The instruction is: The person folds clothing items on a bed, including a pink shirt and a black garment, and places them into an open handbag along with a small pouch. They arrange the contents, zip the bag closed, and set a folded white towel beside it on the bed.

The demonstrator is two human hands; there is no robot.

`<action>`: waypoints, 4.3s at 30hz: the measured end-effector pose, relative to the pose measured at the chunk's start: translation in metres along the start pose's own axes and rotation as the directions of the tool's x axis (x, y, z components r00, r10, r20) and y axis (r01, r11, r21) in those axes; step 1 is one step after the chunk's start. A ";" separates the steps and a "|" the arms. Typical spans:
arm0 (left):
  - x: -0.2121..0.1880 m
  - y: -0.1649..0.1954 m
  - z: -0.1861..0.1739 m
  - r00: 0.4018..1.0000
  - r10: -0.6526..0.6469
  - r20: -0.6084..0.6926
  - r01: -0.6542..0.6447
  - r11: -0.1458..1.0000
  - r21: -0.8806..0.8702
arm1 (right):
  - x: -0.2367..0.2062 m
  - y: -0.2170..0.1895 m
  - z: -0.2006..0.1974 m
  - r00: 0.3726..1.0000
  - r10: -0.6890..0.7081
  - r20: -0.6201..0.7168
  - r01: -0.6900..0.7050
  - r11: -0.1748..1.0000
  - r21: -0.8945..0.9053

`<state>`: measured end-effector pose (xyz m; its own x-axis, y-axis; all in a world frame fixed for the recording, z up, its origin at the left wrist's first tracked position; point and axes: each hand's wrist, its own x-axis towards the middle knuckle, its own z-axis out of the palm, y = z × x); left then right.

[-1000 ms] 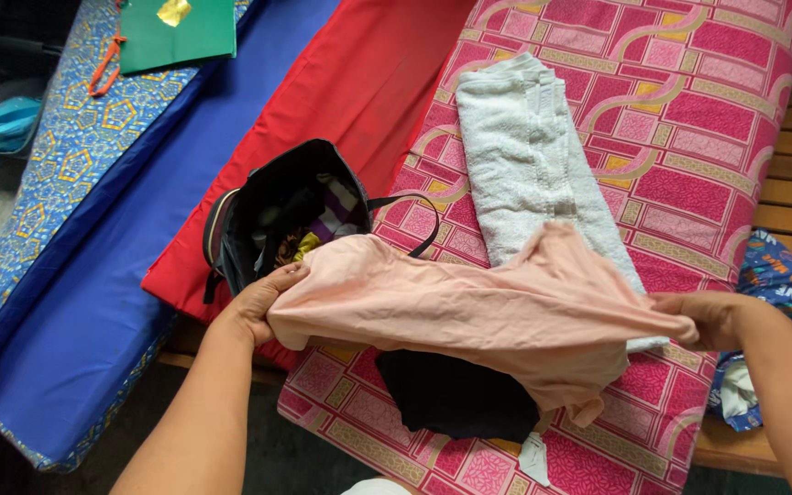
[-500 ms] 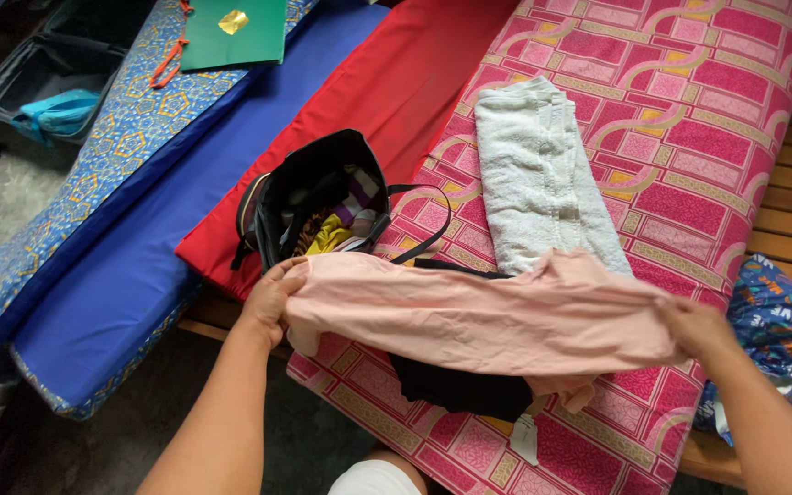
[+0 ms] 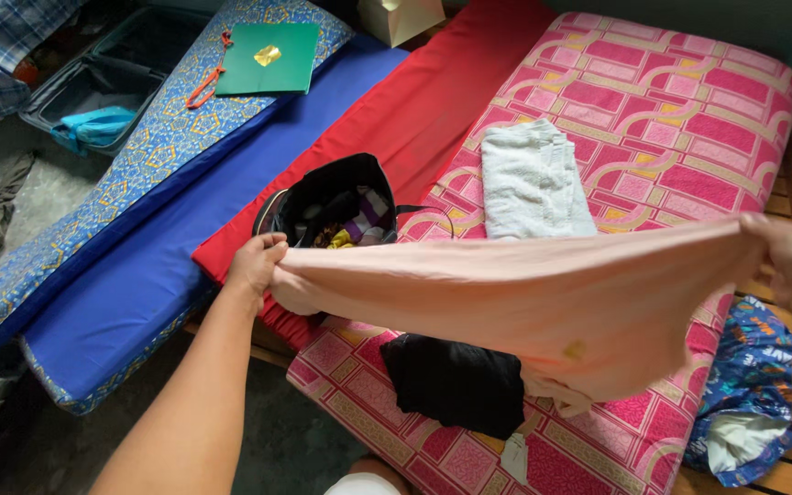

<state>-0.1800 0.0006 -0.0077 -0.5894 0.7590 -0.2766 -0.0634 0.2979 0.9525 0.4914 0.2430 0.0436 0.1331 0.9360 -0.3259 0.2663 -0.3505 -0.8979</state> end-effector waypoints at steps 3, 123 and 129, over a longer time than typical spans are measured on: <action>0.015 0.028 0.011 0.996 0.017 -0.083 -0.026 0.994 -0.103 | 0.010 -0.046 0.014 0.986 -0.165 0.040 0.162 0.985 0.055; -0.113 -0.190 0.089 0.878 -0.470 0.089 0.463 0.882 0.092 | -0.145 0.203 0.225 0.940 0.136 0.313 -0.110 0.989 -0.101; -0.158 -0.147 0.187 0.902 -0.268 0.339 0.279 0.960 0.018 | -0.176 0.155 0.230 0.690 0.516 0.507 -0.594 0.805 -0.011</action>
<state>0.0731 -0.0551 -0.1275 -0.2412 0.8007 -0.5484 -0.2106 0.5084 0.8350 0.2897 0.0318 -0.1065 -0.2547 0.4820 -0.8383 0.1455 -0.8379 -0.5260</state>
